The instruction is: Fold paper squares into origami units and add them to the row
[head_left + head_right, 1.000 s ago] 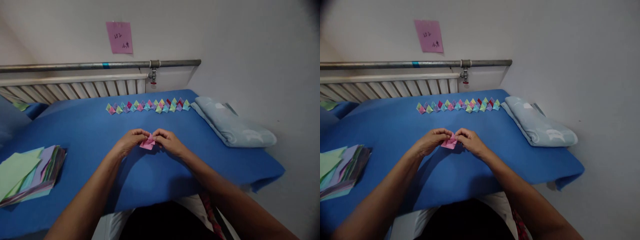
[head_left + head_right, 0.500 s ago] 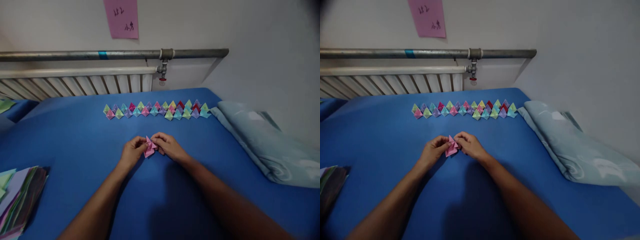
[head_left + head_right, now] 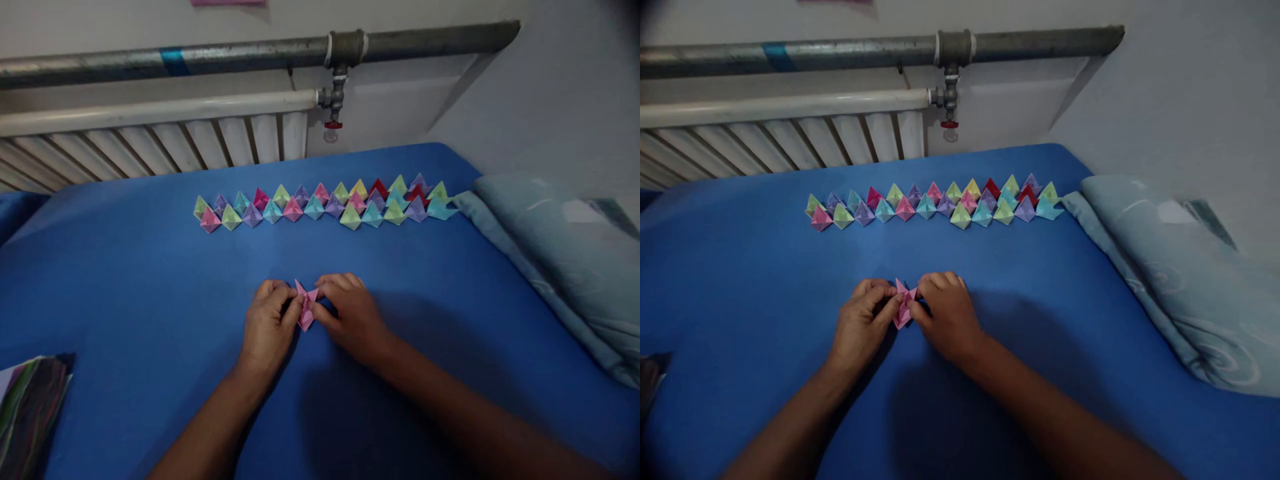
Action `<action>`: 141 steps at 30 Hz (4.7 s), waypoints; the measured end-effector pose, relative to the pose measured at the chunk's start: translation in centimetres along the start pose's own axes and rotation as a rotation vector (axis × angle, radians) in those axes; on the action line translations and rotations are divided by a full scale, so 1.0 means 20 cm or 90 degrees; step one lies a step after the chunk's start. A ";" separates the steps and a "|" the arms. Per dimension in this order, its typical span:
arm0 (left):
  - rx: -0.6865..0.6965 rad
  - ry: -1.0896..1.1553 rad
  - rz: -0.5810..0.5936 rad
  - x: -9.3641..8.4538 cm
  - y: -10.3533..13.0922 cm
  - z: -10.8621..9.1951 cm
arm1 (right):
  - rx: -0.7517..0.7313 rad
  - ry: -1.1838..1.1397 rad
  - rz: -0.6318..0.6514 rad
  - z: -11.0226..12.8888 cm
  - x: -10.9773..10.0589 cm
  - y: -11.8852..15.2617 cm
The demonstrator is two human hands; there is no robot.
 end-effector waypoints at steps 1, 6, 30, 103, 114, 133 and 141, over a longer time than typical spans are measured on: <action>0.006 -0.008 0.000 0.00 0.00 0.00 | 0.002 0.012 0.010 0.00 0.01 0.00; 0.026 -0.023 0.004 -0.01 -0.01 -0.01 | -0.012 0.064 0.033 0.01 0.02 0.00; 0.051 -0.017 0.093 0.03 -0.06 -0.01 | 0.003 0.085 0.035 0.02 0.03 -0.02; -0.047 0.168 0.165 0.07 -0.12 0.08 | 0.031 -0.062 -0.004 -0.04 0.01 -0.08; -0.029 0.171 0.171 0.08 -0.12 0.10 | 0.005 -0.093 -0.018 -0.05 0.02 -0.08; -0.068 0.234 0.174 0.09 -0.14 0.11 | -0.018 -0.152 0.009 -0.05 0.02 -0.09; -0.071 0.247 0.186 0.09 -0.13 0.10 | -0.006 -0.140 0.015 -0.05 0.02 -0.10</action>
Point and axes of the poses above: each hand's wrist, its own y-axis away from the middle knuckle, its own x-axis out of the palm, z = x × y, the point moved 9 cm from there along -y, towards the middle knuckle, and after that the axes turned 4 degrees about -y, right-handed, at the moved point
